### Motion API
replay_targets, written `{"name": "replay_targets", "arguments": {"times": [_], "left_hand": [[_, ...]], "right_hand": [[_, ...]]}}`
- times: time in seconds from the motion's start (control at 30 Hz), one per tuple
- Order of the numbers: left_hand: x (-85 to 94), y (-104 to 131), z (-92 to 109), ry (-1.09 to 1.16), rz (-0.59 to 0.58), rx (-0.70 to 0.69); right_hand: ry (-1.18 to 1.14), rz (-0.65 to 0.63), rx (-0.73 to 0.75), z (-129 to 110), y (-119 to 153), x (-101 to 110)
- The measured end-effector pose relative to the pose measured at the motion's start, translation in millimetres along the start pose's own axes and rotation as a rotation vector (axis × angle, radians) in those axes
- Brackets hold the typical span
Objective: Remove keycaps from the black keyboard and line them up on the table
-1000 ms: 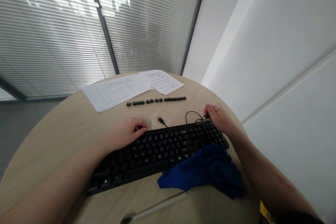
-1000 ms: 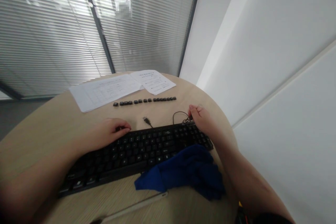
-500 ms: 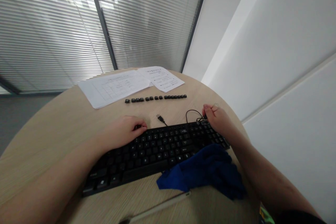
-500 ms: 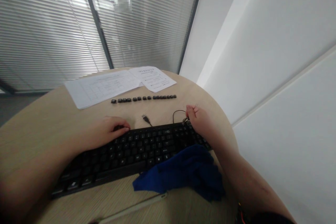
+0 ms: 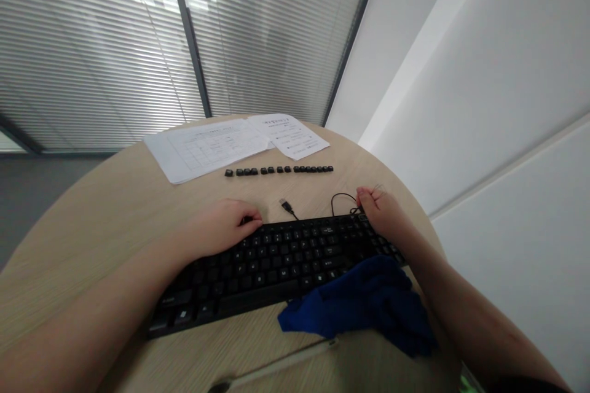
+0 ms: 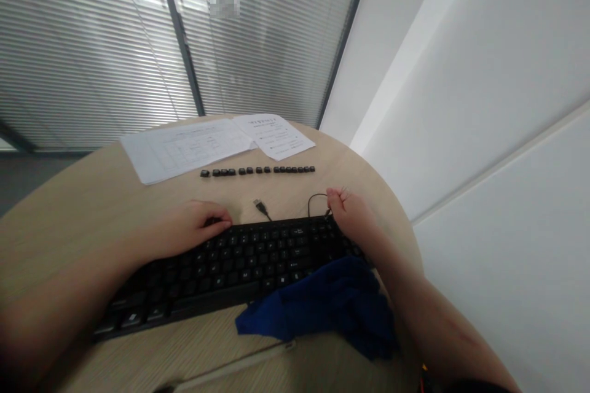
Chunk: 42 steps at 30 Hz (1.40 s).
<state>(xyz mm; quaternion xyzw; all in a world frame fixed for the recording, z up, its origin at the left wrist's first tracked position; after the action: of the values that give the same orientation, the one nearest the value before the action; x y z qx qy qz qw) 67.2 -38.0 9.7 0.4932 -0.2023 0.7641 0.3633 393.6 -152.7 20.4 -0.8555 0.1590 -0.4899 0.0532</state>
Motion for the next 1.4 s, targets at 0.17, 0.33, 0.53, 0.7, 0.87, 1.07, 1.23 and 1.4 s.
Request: {"name": "replay_targets", "arguments": {"times": [0.17, 0.33, 0.53, 0.7, 0.87, 1.07, 1.23, 1.4], "left_hand": [[-1.9, -1, -3, 0.032, 0.000, 0.002], [-1.8, -2, -1, 0.033, -0.008, 0.011], [-2.9, -2, -3, 0.022, -0.014, -0.008], [-4.2, -3, -6, 0.040, -0.027, 0.008], [-4.6, -3, -6, 0.052, -0.037, 0.024], [-5.1, -4, -4, 0.052, -0.044, 0.017], [-4.8, -4, -3, 0.055, -0.060, 0.024], [-5.3, -4, -3, 0.055, -0.050, 0.022]], "right_hand": [[0.016, -0.027, 0.027, 5, 5, -8], [0.109, 0.024, 0.020, 7, 7, -11], [-0.073, 0.086, -0.071, 16, 10, -12], [-0.224, 0.122, -0.091, 22, 11, -15], [-0.338, 0.138, -0.110, 26, 10, -19], [-0.273, 0.165, 0.029, 26, 18, -25], [-0.378, 0.264, 0.029, 18, 20, -17], [-0.500, 0.350, -0.096, 14, 13, -2]]}}
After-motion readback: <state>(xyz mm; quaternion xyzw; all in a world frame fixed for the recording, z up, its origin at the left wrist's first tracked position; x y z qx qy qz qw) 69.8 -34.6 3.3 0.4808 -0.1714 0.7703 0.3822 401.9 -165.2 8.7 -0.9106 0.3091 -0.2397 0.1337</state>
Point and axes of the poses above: each hand's wrist, its own y-axis away from the middle knuckle, its own x-axis out of the back of the hand, z = x × y, the point moved 2 cm from there along -y, towards the middle knuckle, and after that the axes turned 2 degrees about x, right-handed, at the moved point
